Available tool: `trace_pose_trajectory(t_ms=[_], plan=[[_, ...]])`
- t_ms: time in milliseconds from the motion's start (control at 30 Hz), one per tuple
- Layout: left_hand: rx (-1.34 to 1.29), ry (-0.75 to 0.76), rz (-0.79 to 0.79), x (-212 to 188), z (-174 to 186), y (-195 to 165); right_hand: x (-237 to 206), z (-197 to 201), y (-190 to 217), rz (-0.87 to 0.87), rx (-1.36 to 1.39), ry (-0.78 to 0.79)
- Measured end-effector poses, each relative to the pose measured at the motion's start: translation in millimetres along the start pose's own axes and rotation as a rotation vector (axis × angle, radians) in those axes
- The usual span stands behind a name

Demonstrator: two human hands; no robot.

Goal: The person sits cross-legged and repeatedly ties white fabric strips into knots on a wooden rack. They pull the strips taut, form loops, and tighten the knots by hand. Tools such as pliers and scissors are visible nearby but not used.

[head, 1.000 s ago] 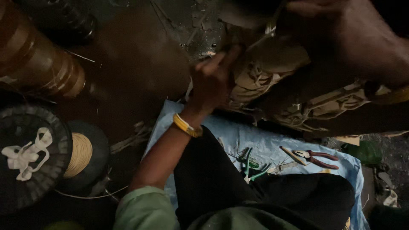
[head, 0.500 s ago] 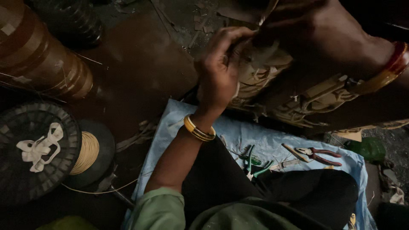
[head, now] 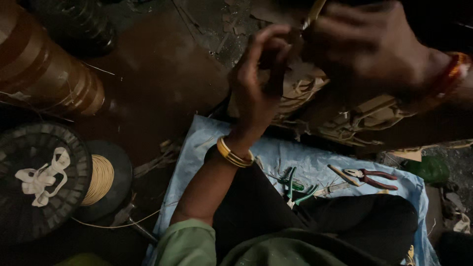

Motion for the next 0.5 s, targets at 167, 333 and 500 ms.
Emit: trace_pose_trajectory(t_ms=[167, 333, 500], plan=[[0.060, 0.089, -0.211, 15, -3, -10, -16, -14, -3, 0.196, -0.107, -0.082], [0.569, 0.330, -0.399, 5, -7, -2, -26, -40, -21, -0.023, -0.247, 0.453], [0.784, 0.406, -0.628, 9, -7, -5, -33, -17, -18, -0.167, -0.050, 0.349]])
Point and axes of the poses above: each hand's wrist, its own x-axis towards the middle knuckle, its own z-axis out of the back of the hand, y = z × x, the point moved 8 cm from there along x, towards the middle knuckle, and after that the axes turned 14 degrees about -z, right-handed, at the moved point
